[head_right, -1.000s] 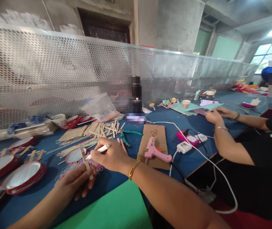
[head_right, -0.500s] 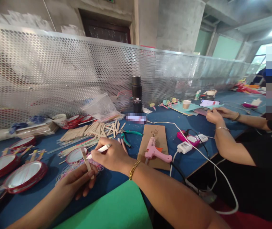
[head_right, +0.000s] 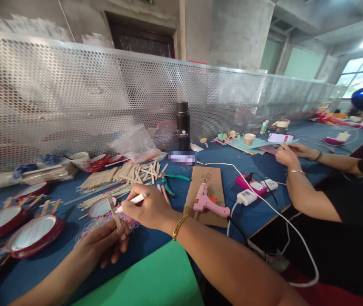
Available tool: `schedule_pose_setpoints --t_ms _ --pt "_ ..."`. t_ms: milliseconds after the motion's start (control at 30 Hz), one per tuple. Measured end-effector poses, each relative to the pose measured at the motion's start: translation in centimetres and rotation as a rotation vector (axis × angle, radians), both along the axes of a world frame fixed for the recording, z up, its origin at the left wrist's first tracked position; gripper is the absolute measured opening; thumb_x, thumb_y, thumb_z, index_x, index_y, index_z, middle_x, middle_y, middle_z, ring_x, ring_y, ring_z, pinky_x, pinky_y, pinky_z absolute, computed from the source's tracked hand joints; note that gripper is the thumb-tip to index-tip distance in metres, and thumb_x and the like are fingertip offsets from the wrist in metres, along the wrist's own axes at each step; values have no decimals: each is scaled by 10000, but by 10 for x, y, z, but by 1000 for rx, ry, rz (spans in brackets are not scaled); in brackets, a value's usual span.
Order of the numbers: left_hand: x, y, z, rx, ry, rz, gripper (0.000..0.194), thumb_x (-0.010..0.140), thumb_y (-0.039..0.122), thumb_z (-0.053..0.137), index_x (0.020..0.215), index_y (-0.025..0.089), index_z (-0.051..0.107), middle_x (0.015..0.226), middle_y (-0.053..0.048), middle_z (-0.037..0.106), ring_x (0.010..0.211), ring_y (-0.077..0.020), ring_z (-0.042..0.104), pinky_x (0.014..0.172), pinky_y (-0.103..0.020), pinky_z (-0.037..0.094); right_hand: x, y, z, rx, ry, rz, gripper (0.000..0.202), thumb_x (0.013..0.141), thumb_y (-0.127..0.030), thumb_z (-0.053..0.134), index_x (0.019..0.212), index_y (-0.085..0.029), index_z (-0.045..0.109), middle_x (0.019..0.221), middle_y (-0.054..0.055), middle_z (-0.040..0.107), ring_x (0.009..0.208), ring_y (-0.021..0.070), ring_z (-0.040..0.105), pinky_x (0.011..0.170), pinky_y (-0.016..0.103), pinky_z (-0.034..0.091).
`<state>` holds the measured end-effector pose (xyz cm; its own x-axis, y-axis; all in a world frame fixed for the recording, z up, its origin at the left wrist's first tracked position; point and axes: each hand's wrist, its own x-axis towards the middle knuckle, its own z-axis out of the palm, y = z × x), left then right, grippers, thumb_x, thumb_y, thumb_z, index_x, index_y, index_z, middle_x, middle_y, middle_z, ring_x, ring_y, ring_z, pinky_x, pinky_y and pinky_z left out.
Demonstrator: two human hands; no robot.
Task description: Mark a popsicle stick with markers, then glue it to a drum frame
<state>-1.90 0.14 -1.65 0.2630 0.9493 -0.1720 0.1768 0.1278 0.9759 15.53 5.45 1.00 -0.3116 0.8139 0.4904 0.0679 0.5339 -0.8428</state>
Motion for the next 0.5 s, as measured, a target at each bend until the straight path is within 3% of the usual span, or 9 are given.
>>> schedule_pose_setpoints --t_ms 500 --pt "0 1 -2 7 2 3 501 744 679 688 802 187 614 607 2 659 420 -99 524 361 -190 297 0 1 -2 8 14 0 170 809 -258 630 681 -202 532 615 -52 563 552 96 480 549 210 371"
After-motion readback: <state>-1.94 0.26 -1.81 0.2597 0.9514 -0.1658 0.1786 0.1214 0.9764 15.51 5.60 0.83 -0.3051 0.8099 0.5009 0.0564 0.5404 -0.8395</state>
